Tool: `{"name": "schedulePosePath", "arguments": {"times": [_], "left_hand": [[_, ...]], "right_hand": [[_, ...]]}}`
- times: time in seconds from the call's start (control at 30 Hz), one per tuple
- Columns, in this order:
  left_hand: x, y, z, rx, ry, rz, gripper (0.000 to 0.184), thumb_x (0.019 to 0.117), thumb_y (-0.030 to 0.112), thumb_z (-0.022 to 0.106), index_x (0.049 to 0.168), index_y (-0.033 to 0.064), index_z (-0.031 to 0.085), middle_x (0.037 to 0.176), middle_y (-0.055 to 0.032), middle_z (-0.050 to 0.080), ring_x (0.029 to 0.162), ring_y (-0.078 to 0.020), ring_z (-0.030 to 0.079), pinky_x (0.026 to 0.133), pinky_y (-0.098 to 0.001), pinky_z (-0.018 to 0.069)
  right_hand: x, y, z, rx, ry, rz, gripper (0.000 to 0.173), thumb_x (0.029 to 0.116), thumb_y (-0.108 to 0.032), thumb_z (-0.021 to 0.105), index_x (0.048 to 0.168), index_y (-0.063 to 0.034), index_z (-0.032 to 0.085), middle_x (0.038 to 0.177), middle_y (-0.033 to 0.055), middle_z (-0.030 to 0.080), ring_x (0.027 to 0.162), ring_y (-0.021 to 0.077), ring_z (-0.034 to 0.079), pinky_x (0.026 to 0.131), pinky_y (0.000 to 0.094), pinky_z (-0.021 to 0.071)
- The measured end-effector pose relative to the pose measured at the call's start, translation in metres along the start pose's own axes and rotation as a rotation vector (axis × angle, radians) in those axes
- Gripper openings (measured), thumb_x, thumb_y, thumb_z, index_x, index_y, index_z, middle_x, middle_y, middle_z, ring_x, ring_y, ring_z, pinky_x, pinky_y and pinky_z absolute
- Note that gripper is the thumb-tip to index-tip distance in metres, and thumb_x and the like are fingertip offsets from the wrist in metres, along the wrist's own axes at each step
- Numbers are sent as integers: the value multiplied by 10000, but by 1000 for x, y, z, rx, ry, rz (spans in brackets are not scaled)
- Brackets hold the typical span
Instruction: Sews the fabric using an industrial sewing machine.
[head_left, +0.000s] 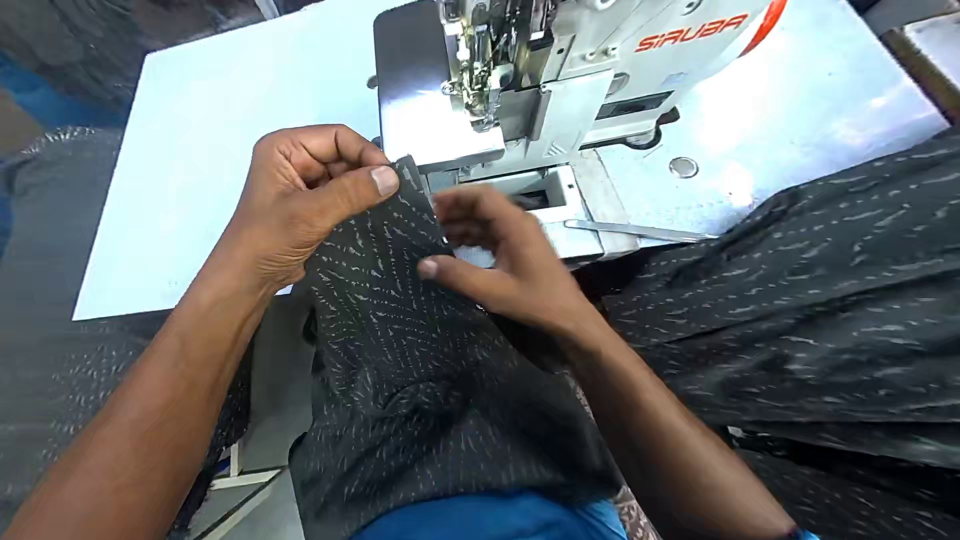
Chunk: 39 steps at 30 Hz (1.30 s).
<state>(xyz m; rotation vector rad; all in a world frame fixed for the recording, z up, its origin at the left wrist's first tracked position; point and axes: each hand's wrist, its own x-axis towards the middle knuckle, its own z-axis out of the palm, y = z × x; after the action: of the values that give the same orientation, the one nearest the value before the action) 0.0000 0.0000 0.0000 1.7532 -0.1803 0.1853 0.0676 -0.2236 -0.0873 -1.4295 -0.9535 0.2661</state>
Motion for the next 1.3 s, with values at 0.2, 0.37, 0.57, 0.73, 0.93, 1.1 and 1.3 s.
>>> {"name": "schedulePosePath", "arguments": {"times": [0.2, 0.37, 0.57, 0.73, 0.93, 1.1, 1.3], "left_hand": [[64, -1, -1, 552, -77, 109, 74, 933, 178, 717, 958, 114, 744, 809, 74, 718, 599, 16, 604, 539, -167, 522], [83, -38, 9, 772, -56, 198, 123, 940, 244, 716, 970, 138, 771, 847, 55, 661, 612, 29, 443, 568, -171, 368], [84, -53, 4, 823, -21, 397, 204, 987, 211, 671, 1072, 33, 722, 908, -34, 648, 638, -8, 428, 565, -177, 345], [92, -55, 11, 879, 0, 469, 244, 980, 252, 699, 1079, 30, 719, 875, -25, 636, 635, -15, 420, 573, -182, 340], [34, -22, 48, 1109, 137, 380, 302, 1067, 181, 494, 1182, -28, 679, 1126, -187, 648, 974, -268, 639, 819, -390, 547], [7, -32, 73, 1175, 43, 193, 518, 1074, 342, 336, 1429, 58, 585, 1450, -119, 570, 1286, -322, 527, 1030, -489, 414], [18, -36, 75, 1121, 16, 226, 522, 1065, 361, 328, 1398, 91, 625, 1452, -84, 578, 1263, -299, 524, 1038, -501, 374]], "right_hand": [[-14, -6, 9, 322, 53, 230, 108, 985, -46, 653, 1047, 32, 695, 855, 93, 731, 723, 138, 710, 669, 293, 625], [-26, 8, 7, 280, 148, 389, 120, 1002, -103, 646, 1044, -8, 705, 822, 83, 719, 674, 141, 681, 606, 289, 585], [-8, 10, 2, 301, 147, 392, 159, 1026, -145, 620, 1083, -8, 677, 823, 86, 706, 683, 137, 676, 613, 280, 578], [22, 11, 2, 289, 286, 348, 214, 1036, -196, 623, 997, -1, 702, 749, 93, 693, 629, 150, 670, 566, 308, 573], [26, 7, 7, 498, 377, 374, 215, 1062, -137, 556, 1034, 36, 680, 816, 123, 693, 717, 160, 689, 668, 318, 604], [23, 12, 8, 441, 369, 337, 204, 1060, -124, 554, 1007, 29, 678, 807, 100, 671, 723, 129, 653, 669, 284, 563], [12, 14, 4, 424, 381, 311, 193, 1062, -100, 536, 1005, 31, 665, 784, 103, 652, 686, 135, 639, 630, 290, 558]]}}
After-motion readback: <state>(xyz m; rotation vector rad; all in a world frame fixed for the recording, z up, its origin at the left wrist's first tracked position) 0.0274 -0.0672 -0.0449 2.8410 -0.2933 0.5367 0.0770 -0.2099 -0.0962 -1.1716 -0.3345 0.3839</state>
